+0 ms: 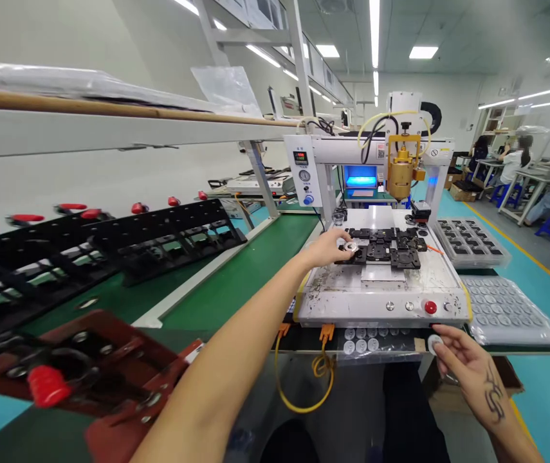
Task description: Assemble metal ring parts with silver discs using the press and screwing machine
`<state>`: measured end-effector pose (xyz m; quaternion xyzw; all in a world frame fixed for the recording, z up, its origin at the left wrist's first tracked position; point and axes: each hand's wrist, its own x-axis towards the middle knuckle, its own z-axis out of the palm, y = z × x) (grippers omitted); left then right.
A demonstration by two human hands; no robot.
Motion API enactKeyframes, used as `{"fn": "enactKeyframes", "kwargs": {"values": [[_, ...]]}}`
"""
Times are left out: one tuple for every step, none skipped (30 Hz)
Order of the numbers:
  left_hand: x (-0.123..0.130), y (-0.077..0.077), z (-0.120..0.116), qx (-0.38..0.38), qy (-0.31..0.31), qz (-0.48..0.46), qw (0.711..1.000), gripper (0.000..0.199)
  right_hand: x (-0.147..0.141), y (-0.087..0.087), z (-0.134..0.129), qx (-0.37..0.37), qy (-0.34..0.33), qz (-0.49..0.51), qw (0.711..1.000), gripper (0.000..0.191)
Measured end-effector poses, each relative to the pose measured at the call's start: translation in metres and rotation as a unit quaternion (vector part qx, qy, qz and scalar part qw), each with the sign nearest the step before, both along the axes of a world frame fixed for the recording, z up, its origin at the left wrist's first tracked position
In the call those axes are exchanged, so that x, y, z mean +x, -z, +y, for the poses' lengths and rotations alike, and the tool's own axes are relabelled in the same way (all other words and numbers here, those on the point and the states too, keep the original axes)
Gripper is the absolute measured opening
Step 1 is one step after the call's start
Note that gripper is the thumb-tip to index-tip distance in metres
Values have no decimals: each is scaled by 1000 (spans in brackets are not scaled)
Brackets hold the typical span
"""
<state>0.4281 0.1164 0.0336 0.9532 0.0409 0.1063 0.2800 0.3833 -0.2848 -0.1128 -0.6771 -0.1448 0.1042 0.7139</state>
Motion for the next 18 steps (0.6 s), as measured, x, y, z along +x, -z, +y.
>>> {"fn": "enactKeyframes", "kwargs": {"values": [[-10,-1,-4,-10,-5,-29,1000,42,0,-4,8,18,-9,13,1000,56],[-23,0,-10,-29,-10,-60,998,43,0,-7,15,31,-22,28,999,53],[-39,3,-17,-64,-13,-93,993,44,0,-9,22,41,-33,43,998,52],[-56,10,-26,-117,-12,-115,986,47,-1,-11,28,49,-44,57,996,51],[-76,20,-37,-185,-10,-131,974,48,-2,-12,33,54,-56,69,995,52],[-96,33,-49,-264,0,-120,957,49,-4,-12,38,55,-67,79,993,52],[-116,48,-63,-351,10,-82,933,49,-6,-11,42,53,-80,86,992,52],[-136,65,-78,-436,11,-39,899,51,-8,-10,45,50,-93,90,990,51],[-153,82,-93,-507,-3,-17,862,55,-11,-8,49,46,-105,91,989,51],[-169,98,-106,-562,-19,-4,827,58,-13,-6,52,41,-117,91,988,50],[-182,113,-118,-604,-39,2,796,60,-15,-4,55,35,-130,91,987,50],[-192,125,-128,-638,-59,11,767,61,-18,-3,57,29,-142,91,985,49],[-200,134,-136,-666,-76,19,742,63,-20,0,60,22,-155,93,983,49],[-207,140,-142,-687,-90,26,721,64,-22,2,62,16,-168,96,981,48],[-212,144,-145,-703,-101,32,703,65,-24,4,64,11,-182,99,978,47],[-216,145,-148,-714,-109,35,690,66,-25,7,66,6,-197,105,975,45],[-220,145,-149,-721,-116,35,682,66,-27,11,68,2,-212,112,971,43],[-223,144,-150,-725,-120,32,677,67,-29,14,69,0,-228,122,966,42]]}}
